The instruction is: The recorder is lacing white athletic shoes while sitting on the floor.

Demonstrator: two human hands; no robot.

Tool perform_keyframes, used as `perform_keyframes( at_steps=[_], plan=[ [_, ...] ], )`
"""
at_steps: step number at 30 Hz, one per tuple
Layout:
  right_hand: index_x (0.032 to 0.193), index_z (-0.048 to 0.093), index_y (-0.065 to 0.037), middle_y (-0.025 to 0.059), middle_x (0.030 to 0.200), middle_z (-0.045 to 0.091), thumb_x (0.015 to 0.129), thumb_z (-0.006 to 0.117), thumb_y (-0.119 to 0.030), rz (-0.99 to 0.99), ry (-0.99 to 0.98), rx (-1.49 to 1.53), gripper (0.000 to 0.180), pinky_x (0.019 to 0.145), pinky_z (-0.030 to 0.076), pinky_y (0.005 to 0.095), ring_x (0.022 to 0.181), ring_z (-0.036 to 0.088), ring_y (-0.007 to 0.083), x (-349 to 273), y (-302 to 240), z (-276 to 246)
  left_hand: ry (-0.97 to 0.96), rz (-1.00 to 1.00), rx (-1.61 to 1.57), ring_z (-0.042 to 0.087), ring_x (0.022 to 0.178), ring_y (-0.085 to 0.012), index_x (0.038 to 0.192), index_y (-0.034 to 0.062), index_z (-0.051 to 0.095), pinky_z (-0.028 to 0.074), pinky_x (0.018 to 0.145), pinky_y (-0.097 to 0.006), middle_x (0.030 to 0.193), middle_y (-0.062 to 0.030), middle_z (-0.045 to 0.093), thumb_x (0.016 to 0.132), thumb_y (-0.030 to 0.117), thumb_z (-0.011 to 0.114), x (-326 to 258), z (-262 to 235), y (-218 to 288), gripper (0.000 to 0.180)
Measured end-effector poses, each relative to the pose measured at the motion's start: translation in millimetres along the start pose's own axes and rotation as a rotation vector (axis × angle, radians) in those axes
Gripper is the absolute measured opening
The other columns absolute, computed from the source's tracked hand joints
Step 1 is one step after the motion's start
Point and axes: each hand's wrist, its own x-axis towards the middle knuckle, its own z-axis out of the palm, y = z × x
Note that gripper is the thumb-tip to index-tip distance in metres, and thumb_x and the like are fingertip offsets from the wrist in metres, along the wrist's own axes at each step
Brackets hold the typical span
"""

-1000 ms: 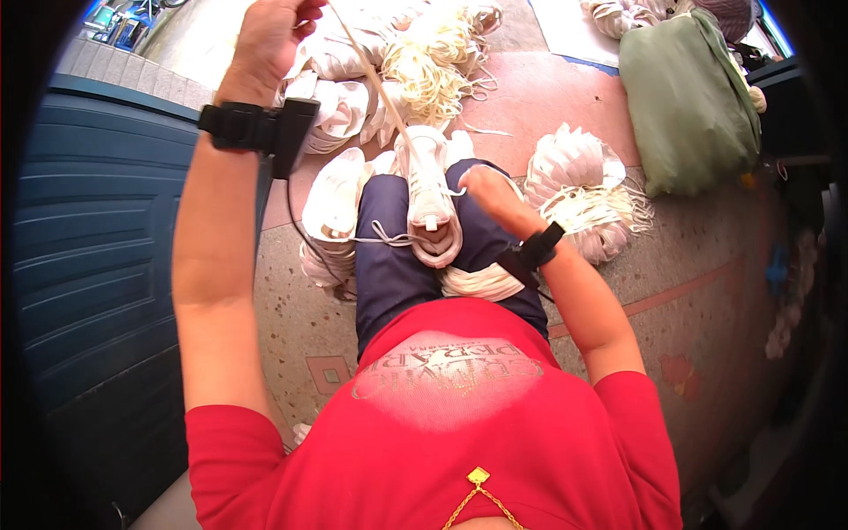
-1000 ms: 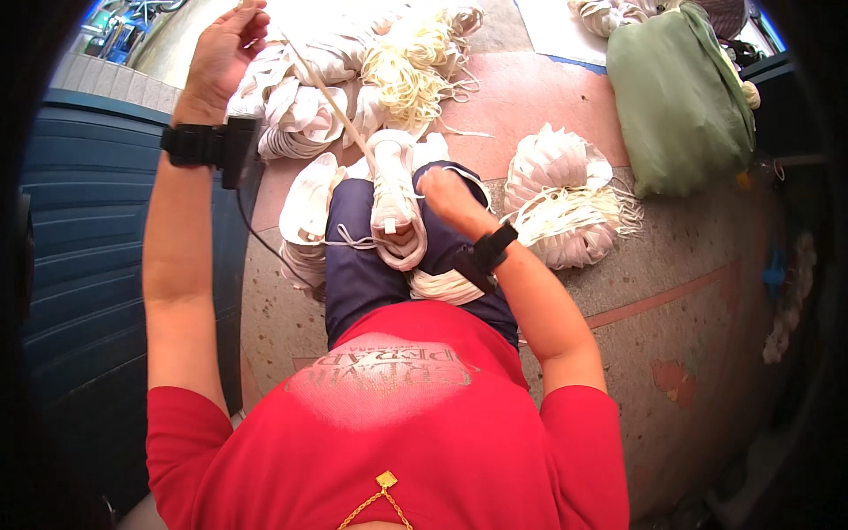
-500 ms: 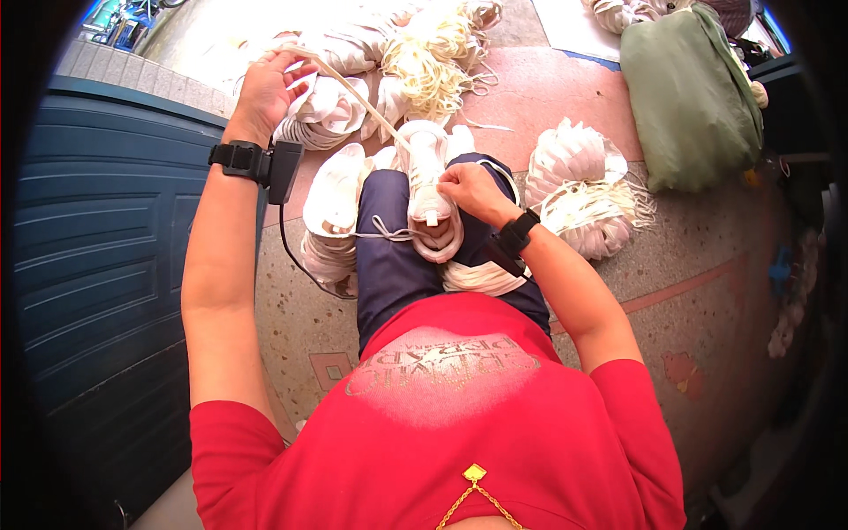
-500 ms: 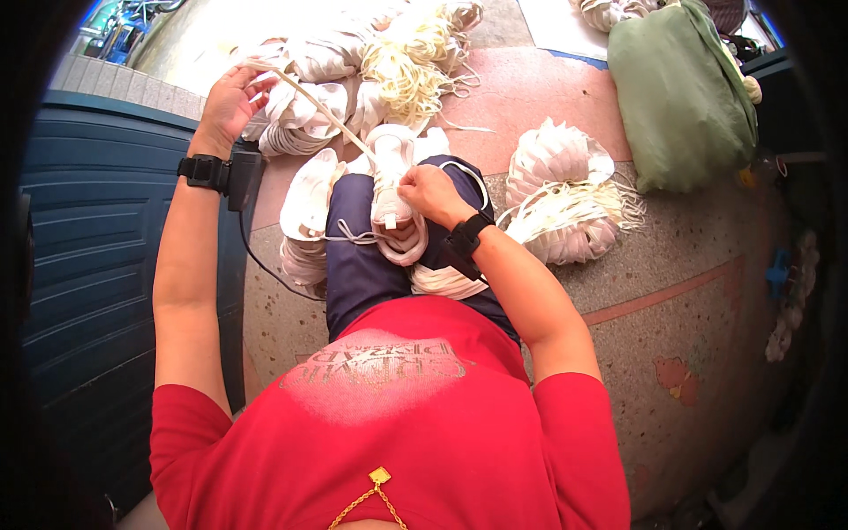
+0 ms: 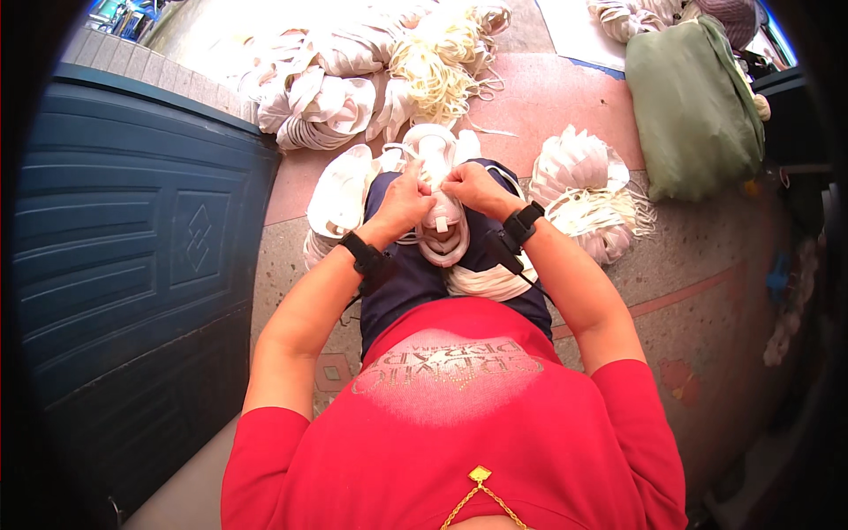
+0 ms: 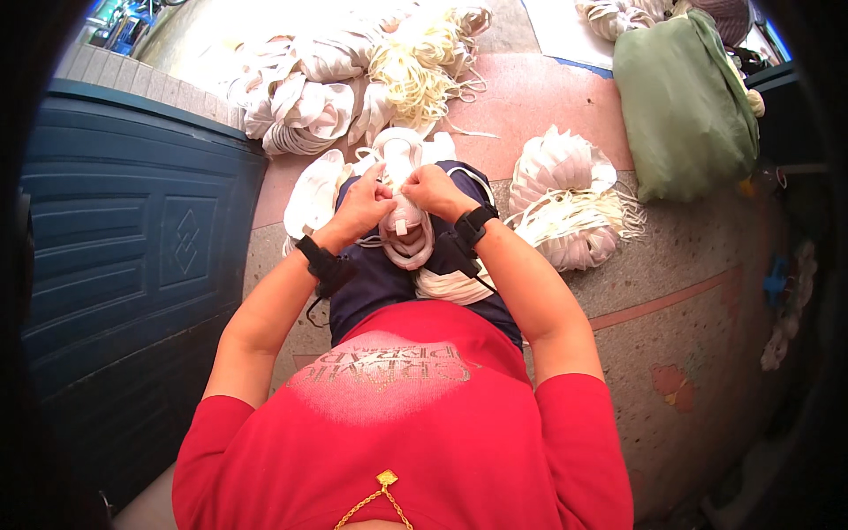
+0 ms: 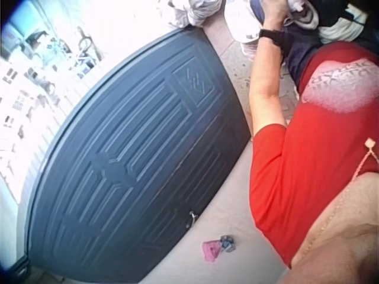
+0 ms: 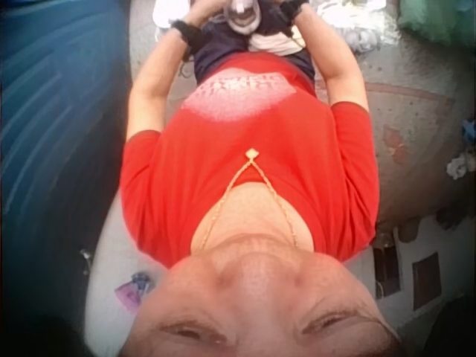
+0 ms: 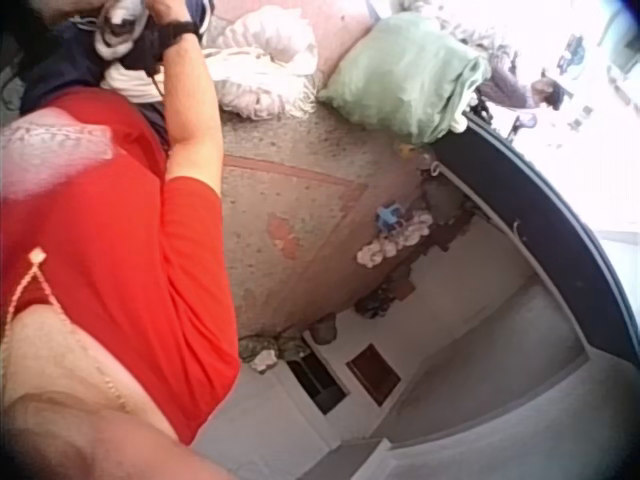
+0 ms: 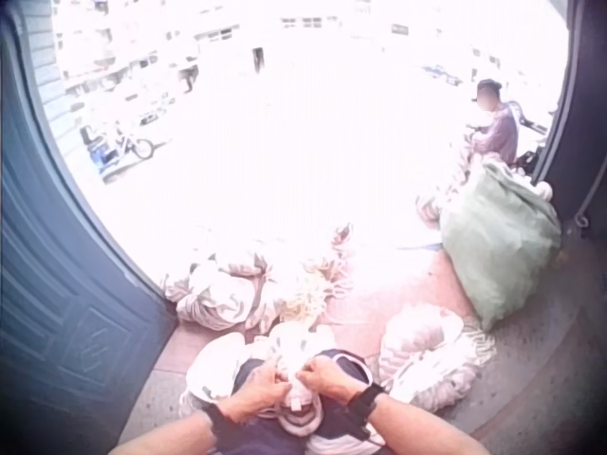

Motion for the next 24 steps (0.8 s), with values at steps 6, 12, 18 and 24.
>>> perform_keyframes(
  at_steps=[6, 12, 18, 24],
  plan=[
    [0.083, 0.061, 0.002, 0.0135, 0.070, 0.061, 0.068, 0.061, -0.012, -0.105, 0.154, 0.159, 0.020, 0.060, 0.046, 0.0301, 0.064, 0.060, 0.0195, 2.1, 11.8, 10.6, 0.013, 0.009, 0.041, 0.052, 0.069, -0.0100, 0.129, -0.0014, 0.026, 0.043, 0.063, -0.022, 0.077, -0.0056, 0.057, 0.069, 0.000, 0.056, -3.0, -0.3, 1.8, 0.066],
    [0.086, 0.060, 0.003, 0.0127, 0.071, 0.061, 0.066, 0.062, -0.011, -0.136, 0.117, 0.013, 0.024, 0.062, 0.047, 0.0288, 0.065, 0.060, 0.0185, 8.2, 1.8, 1.7, 0.069, -0.044, -0.233, 0.053, 0.065, -0.0100, 0.130, -0.0023, 0.022, 0.043, 0.059, -0.021, 0.079, -0.0060, 0.058, 0.071, -0.002, 0.053, -3.1, -0.9, -2.8, 0.068],
    [0.084, 0.060, 0.004, 0.0118, 0.070, 0.061, 0.066, 0.062, -0.013, -0.116, 0.037, 0.145, 0.025, 0.063, 0.046, 0.0275, 0.068, 0.059, 0.0162, 2.3, 3.7, 2.7, 0.032, -0.186, -0.517, 0.049, 0.055, -0.0081, 0.128, -0.0036, 0.022, 0.040, 0.047, -0.019, 0.076, -0.0062, 0.057, 0.073, 0.001, 0.058, 5.6, -3.0, -12.0, 0.066],
    [0.081, 0.063, -0.001, 0.0137, 0.076, 0.063, 0.068, 0.059, -0.014, -0.058, -0.061, 0.183, 0.019, 0.067, 0.046, 0.0272, 0.073, 0.059, 0.0178, 10.4, 1.5, 12.6, 0.057, -0.230, -0.838, 0.047, 0.058, -0.0085, 0.121, -0.0038, 0.031, 0.037, 0.048, -0.020, 0.074, -0.0051, 0.052, 0.072, -0.001, 0.060, 4.0, -26.2, -30.3, 0.057]
  ],
)
